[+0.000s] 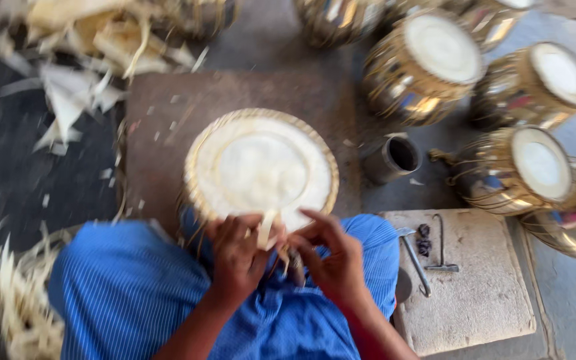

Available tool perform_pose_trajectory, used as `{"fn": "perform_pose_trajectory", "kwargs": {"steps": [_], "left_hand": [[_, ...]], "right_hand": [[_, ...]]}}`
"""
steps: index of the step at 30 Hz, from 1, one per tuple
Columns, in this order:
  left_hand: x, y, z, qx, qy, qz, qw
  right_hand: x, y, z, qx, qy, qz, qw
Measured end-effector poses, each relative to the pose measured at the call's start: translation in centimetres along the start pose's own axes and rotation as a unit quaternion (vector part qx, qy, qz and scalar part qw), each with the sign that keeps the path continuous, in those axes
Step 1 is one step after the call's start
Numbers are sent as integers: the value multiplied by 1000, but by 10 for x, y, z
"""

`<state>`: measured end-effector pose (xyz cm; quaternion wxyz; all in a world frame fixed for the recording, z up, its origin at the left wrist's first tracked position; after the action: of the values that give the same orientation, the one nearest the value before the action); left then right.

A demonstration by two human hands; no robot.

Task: The person is repairing or assembling a traditional drum by hand, using a small metal tool to feed and tighten a narrow strap around the outer rim of the drum head.

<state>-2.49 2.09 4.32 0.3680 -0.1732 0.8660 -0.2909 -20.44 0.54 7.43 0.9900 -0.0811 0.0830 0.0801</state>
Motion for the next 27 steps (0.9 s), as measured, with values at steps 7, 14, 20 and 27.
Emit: {"fn": "perform_pose_trajectory", "kwargs": {"steps": [7,14,20,27], "left_hand": [[2,2,5,23,-18,-8,1000],[-1,-1,2,17,-11,-16,1000],[-3,-3,-4,18,-19,-18,1000],[0,-5,-7,7,-42,-26,999]], "right_hand": [[-9,3,-5,-46,-38,-21,998],[-2,2,-9,-64,-38,2,997],[3,-2,-7,-69,19,11,997],[8,-7,-22,-39,-62,-4,997]]}}
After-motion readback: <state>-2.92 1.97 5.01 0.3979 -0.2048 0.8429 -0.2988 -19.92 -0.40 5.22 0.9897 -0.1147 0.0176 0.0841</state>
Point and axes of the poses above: each hand's wrist, its own y-axis away from the middle knuckle, its own x-axis out of the palm, z = x × y, the point moved 3 cm from there along -y, towards the middle knuckle, and after that the axes turned 15 degrees about -y, right-handed, at the moved point
